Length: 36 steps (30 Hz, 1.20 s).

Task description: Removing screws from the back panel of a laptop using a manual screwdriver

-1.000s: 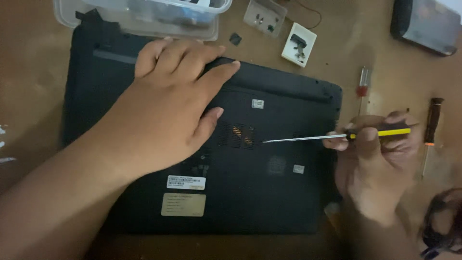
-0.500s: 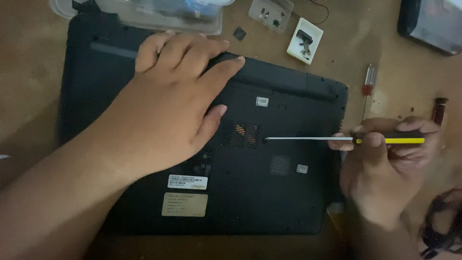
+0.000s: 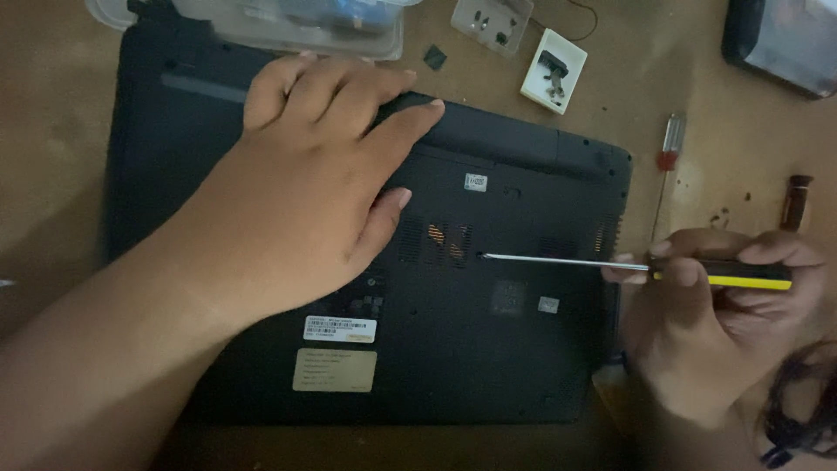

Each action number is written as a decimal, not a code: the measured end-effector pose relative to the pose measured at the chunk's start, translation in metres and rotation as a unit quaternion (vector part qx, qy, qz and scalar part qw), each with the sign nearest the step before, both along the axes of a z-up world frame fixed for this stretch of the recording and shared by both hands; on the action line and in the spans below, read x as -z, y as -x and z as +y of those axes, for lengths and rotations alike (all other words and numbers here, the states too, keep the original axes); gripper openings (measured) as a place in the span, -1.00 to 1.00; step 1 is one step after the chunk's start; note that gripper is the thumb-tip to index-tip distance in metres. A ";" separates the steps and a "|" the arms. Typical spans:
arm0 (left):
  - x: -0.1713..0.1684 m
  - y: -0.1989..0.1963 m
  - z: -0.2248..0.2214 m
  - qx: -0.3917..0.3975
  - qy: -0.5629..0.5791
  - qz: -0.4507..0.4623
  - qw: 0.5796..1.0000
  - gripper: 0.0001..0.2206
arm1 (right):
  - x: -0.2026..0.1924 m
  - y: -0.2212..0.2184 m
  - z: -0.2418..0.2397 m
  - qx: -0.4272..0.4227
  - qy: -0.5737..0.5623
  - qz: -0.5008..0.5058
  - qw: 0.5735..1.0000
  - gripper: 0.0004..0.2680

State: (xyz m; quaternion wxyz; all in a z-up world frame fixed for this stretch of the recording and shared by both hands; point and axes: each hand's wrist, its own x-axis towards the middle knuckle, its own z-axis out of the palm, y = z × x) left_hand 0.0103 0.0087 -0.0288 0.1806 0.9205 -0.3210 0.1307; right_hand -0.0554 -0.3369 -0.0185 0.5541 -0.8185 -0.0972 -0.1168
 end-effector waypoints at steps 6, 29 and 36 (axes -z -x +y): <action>-0.001 -0.001 0.001 0.008 0.010 0.004 1.000 -0.49 | 0.003 0.002 -0.002 -0.012 -0.042 -0.013 0.999 -0.78; 0.001 0.000 0.000 -0.005 -0.002 0.007 1.000 -0.48 | -0.003 0.008 -0.004 -0.012 0.079 -0.061 0.995 -0.72; 0.001 0.001 0.000 -0.005 -0.006 -0.007 1.000 -0.48 | -0.005 0.008 0.007 0.024 0.124 -0.092 0.988 -0.73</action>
